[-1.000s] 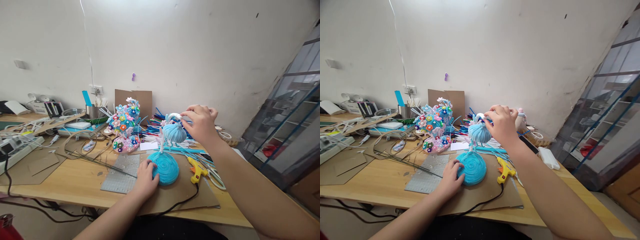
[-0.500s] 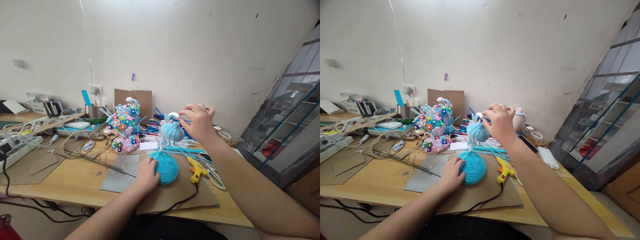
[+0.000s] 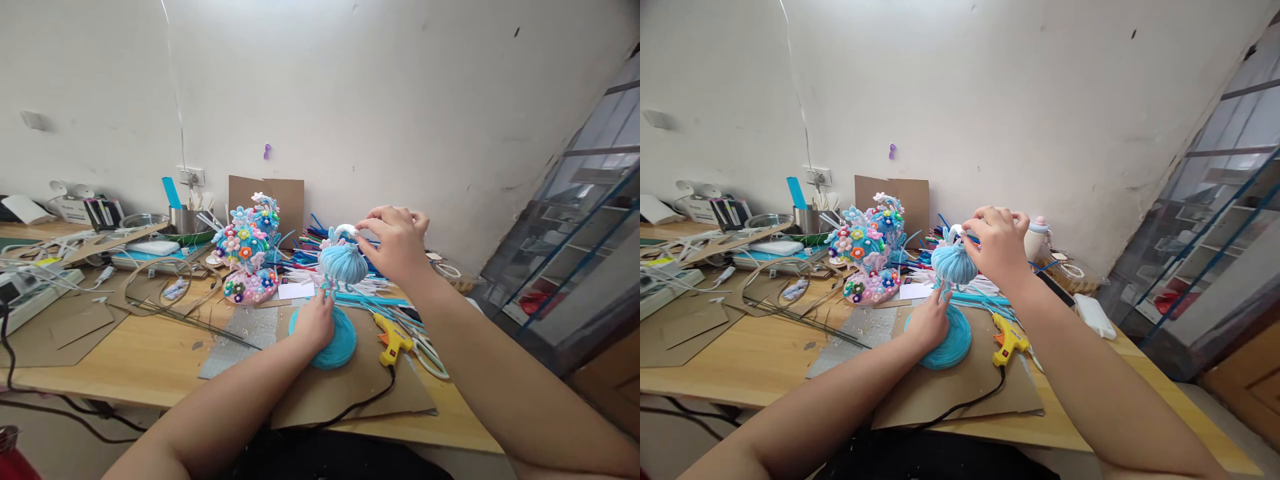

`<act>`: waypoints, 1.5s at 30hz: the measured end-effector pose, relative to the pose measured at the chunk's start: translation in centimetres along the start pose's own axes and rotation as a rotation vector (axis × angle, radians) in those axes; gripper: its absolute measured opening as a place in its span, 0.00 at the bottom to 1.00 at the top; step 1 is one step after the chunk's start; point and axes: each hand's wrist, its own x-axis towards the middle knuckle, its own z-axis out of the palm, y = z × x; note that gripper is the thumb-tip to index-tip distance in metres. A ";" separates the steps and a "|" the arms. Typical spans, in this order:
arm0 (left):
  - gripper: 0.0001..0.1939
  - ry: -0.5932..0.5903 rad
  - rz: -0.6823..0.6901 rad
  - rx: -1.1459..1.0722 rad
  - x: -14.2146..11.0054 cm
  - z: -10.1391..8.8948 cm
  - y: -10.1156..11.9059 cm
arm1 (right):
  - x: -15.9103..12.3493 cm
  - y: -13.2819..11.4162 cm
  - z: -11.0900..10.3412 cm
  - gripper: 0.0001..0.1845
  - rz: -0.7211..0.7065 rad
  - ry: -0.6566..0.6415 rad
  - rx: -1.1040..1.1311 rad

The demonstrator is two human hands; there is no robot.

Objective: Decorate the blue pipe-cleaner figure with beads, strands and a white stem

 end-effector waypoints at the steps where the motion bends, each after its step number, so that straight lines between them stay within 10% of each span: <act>1: 0.31 -0.002 -0.003 0.011 0.1 0.1 0.0 | 0.0 0.0 0.0 0.06 -0.001 -0.001 -0.001; 24: 0.27 0.014 -0.003 0.075 0.1 0.7 -0.4 | -1.7 -0.2 -0.4 0.13 0.034 0.004 0.080; 33: 0.29 0.001 0.011 0.110 0.2 0.6 -0.5 | -12.3 -2.5 0.0 0.12 0.283 0.291 0.498; 38: 0.31 -0.010 0.009 0.161 0.2 0.9 -0.5 | -18.4 -5.2 1.6 0.13 0.154 0.046 0.707; 45: 0.32 -0.003 -0.007 0.201 0.3 0.8 -0.6 | -19.4 -6.6 3.2 0.13 0.087 -0.386 0.843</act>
